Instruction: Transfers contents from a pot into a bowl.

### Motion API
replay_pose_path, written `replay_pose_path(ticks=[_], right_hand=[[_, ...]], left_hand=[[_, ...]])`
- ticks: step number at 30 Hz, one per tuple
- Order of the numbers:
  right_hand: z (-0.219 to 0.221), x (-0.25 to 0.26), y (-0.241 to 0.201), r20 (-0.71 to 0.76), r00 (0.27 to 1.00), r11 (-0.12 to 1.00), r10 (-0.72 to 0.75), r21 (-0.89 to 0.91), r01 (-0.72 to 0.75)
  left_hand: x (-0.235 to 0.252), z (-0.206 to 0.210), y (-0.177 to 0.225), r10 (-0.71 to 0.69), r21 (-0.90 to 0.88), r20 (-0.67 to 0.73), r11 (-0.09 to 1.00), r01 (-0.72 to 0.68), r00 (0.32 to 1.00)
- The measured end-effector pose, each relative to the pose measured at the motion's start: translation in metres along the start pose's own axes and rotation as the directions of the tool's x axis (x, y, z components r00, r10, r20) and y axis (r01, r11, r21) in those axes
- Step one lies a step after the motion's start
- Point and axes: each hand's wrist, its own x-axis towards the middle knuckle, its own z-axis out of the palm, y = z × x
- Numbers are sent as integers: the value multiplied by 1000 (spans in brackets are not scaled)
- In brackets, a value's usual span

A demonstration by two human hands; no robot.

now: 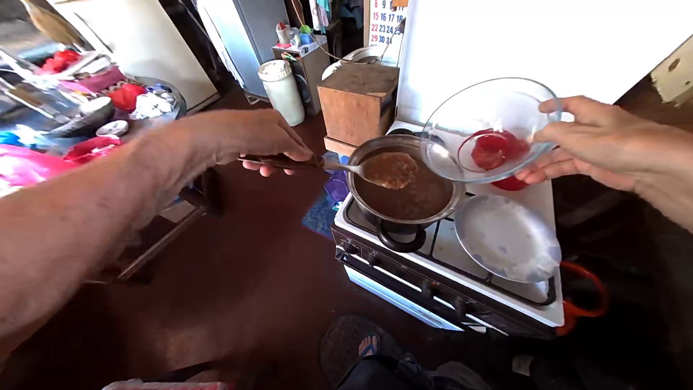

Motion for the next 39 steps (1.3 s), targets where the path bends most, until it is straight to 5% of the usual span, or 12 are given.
replay_pose_path(ticks=[3,6,9,12,14,17,19,21,23,29,34,39], right_hand=[[19,3,-4,79,997,1000,-24,16,23],[39,4,-1,173,985,991,-17,135,-6],[54,2,4,248,969,969,-17,243,-46],[60,1,6,267,964,951,-18,301,-66],[60,1,8,254,967,949,-6,306,-74],[56,1,12,234,972,948,-1,309,-73],[51,2,15,217,976,948,9,310,-78],[43,3,20,197,980,954,17,291,-75],[36,3,23,162,987,961,23,269,-67],[12,0,25,75,997,983,9,184,-23],[5,2,24,35,999,983,2,185,-9],[4,5,26,7,1000,983,29,183,-29]], left_hand=[[-9,-30,16,63,21,-23,998,-62,998],[-32,-17,57,164,303,-264,950,-80,950],[-55,31,83,445,673,-443,739,-39,778],[-53,66,71,777,887,-416,462,21,472],[-49,74,63,821,904,-395,428,13,414],[-46,64,57,608,727,-513,683,-70,606],[-45,44,59,346,433,-521,895,-108,780],[-41,29,52,128,118,-482,990,-81,867],[-37,20,38,38,6,-493,999,-40,869],[-9,50,28,95,422,-508,894,151,856],[32,98,51,128,585,-257,810,49,958],[55,96,56,55,364,-8,930,-49,998]])
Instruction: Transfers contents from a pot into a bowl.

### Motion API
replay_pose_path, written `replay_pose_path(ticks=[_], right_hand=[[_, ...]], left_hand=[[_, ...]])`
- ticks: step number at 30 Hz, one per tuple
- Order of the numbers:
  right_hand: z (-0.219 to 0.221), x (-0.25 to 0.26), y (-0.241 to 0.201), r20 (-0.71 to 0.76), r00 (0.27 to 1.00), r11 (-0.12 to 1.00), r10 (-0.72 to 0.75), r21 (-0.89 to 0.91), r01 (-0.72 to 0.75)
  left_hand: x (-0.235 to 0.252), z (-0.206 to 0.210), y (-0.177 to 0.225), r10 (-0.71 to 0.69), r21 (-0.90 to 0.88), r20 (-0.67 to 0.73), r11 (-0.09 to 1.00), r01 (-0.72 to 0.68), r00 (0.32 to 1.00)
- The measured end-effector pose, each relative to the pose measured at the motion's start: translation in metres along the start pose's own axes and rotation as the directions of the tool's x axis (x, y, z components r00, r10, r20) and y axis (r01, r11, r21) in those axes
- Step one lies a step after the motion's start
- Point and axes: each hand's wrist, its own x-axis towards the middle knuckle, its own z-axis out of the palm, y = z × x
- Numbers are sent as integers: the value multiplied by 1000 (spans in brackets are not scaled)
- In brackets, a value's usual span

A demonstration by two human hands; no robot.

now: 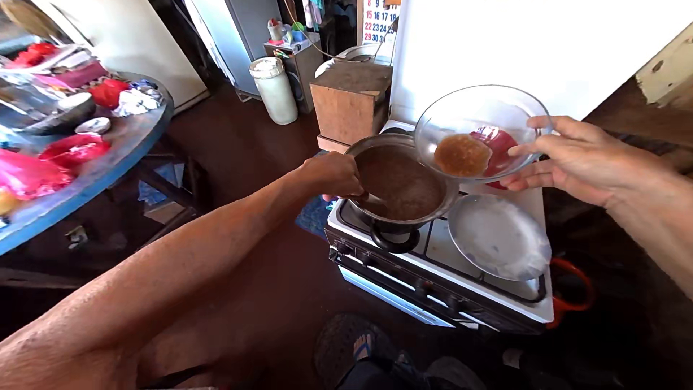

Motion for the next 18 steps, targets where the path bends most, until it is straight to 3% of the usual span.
replay_pose_path(ticks=[6,14,16,18], right_hand=[[-9,3,5,-13,1000,1000,5,-8,-5],[-5,4,-5,-33,999,998,-4,-69,1],[-2,4,-9,-12,1000,997,4,-71,-5],[4,5,-10,15,1000,998,-5,-69,6]], left_hand=[[-16,-9,-34,-95,-345,73,932,115,993],[-54,-42,-52,-224,-370,-34,908,196,974],[-60,-57,-63,-175,-385,-92,914,127,980],[-51,-73,-94,-1,-406,-154,912,-63,988]])
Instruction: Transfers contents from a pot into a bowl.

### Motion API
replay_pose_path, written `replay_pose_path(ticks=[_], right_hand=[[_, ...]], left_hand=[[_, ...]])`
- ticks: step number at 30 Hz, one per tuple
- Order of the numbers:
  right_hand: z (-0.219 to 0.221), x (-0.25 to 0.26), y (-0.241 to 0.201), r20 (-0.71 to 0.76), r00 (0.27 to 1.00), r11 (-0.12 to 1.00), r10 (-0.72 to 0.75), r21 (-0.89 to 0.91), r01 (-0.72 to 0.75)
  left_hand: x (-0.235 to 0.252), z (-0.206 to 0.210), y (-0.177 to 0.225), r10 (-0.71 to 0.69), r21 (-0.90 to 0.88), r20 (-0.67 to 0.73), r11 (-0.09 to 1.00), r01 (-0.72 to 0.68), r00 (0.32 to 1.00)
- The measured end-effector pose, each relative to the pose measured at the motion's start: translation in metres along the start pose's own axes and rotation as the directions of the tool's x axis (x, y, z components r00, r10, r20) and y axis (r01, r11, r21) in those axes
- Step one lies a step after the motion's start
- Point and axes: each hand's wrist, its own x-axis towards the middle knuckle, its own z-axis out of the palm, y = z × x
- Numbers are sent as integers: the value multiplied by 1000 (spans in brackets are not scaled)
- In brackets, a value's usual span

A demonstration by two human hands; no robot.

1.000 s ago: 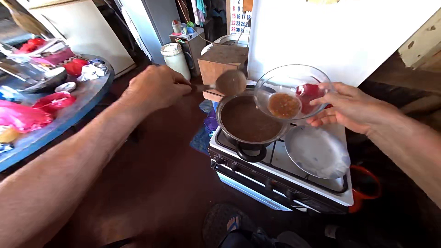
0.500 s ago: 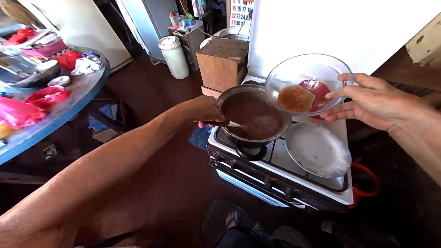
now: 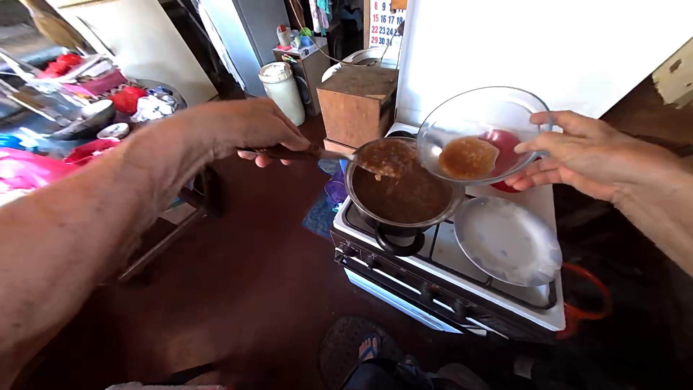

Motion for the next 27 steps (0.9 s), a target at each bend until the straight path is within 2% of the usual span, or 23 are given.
replay_pose_path(ticks=[2,4,6,8,9,11,12,13,14,15,16,18,19,20,21,23,25,27], right_hand=[[10,0,-1,32,999,1000,-11,8,11],[23,-1,-1,70,998,999,-3,35,0],[35,1,0,127,992,996,9,84,-20],[45,2,2,177,984,990,16,136,-40],[48,2,3,194,981,986,19,157,-50],[52,2,4,205,979,982,20,181,-58],[54,1,4,202,979,981,24,185,-62],[54,0,3,199,980,980,27,189,-65],[54,0,4,199,980,980,26,189,-64],[52,0,4,203,979,980,23,187,-62],[51,1,6,207,978,981,18,185,-57],[48,2,7,211,977,981,9,189,-50],[46,2,8,207,978,980,8,192,-49],[43,2,10,202,979,980,10,193,-50],[41,3,11,187,982,980,16,191,-52],[36,4,12,165,986,984,28,168,-56],[28,4,14,143,989,989,33,135,-52],[17,3,16,119,993,994,25,106,-38]], left_hand=[[3,-23,13,-12,45,14,999,11,1000],[-7,-29,43,18,169,-69,986,-6,997],[-25,-12,73,149,432,-228,901,-38,962],[-50,26,105,261,619,-357,785,18,897],[-56,45,108,389,729,-383,684,16,838],[-57,71,99,690,898,-332,440,-8,643],[-56,77,95,776,928,-301,372,-16,554],[-55,79,92,812,937,-287,348,-27,509],[-53,81,88,811,931,-290,363,-47,508],[-51,80,85,775,908,-313,414,-66,549],[-49,79,82,700,861,-349,501,-80,623],[-44,63,79,435,665,-390,742,-77,812],[-41,52,78,289,530,-372,846,-54,882],[-36,43,74,175,378,-347,925,-33,922],[-32,36,67,65,194,-315,981,-3,947],[-28,28,54,-105,-106,-255,991,80,961],[-26,21,41,-195,-188,-250,971,150,948],[-25,18,33,-203,-114,-305,978,176,930]])
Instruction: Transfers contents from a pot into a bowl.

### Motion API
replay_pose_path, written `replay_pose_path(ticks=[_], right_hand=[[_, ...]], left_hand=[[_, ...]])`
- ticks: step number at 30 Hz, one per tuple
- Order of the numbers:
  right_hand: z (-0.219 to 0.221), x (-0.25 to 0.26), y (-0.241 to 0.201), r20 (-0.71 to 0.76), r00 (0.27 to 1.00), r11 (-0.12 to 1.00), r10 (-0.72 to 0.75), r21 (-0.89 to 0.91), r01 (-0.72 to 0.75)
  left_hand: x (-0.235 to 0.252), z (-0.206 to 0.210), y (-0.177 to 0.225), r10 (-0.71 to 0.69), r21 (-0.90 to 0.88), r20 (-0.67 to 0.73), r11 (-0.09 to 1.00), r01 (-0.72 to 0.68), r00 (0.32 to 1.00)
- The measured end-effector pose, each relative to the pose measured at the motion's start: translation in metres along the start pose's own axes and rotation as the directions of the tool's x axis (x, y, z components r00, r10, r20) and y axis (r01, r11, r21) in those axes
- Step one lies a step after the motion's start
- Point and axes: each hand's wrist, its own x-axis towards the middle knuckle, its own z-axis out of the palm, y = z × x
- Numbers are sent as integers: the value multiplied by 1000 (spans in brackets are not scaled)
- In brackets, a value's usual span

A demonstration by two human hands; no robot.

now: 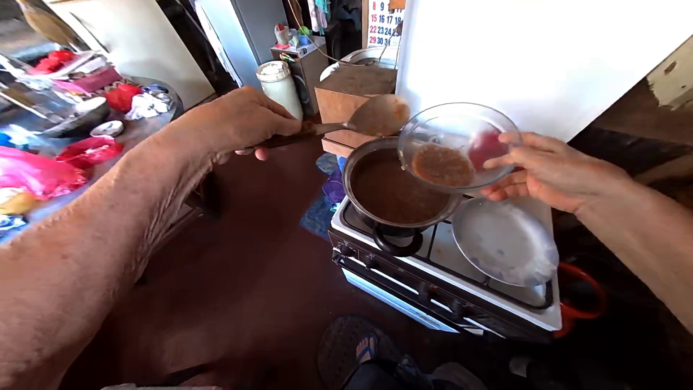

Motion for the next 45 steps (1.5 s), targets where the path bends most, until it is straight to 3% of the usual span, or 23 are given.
replay_pose_path(ticks=[3,6,9,13,16,19,23,29,32,35,38,41,42,44,45], right_hand=[[-16,-3,0,-26,1000,1000,-6,-21,5],[-23,-5,-3,-65,998,999,-19,-33,17],[-22,-5,-7,-93,995,999,-30,-24,27],[-23,-4,-9,-97,994,998,-55,-29,52],[-25,-3,-9,-110,993,998,-52,-39,48],[-29,-2,-7,-119,992,998,-47,-42,43],[-32,-2,-6,-148,988,998,-43,-49,36],[-27,-2,-12,-160,986,994,-49,-103,33],[-19,-2,-15,-140,989,995,-38,-100,24],[-13,4,-11,-96,994,996,-44,-75,37],[4,2,-12,-48,998,999,-31,-46,29],[19,3,-9,28,1000,1000,-9,17,9],[22,3,-7,61,998,999,1,44,-3],[28,4,-4,94,995,996,18,89,-27],[30,4,-3,106,994,994,27,106,-38]], left_hand=[[3,10,-4,95,311,-28,947,-81,995],[3,48,7,160,568,30,810,-148,987],[12,94,20,197,675,148,696,-245,969],[29,117,30,128,527,393,780,-338,910],[39,110,22,87,321,468,911,-261,879],[38,92,9,26,191,448,974,-124,894],[28,66,-5,-11,112,420,993,-39,907],[17,26,-10,-64,167,284,986,17,957],[14,0,-7,-40,162,253,987,-1,966],[38,-31,-12,75,111,323,987,-117,943],[36,-48,16,135,140,322,972,-188,937],[-8,-26,55,288,419,69,861,-290,955],[-25,-13,65,374,539,-8,783,-311,927],[-46,14,66,605,736,-76,570,-364,793],[-52,25,60,732,812,-75,439,-384,677]])
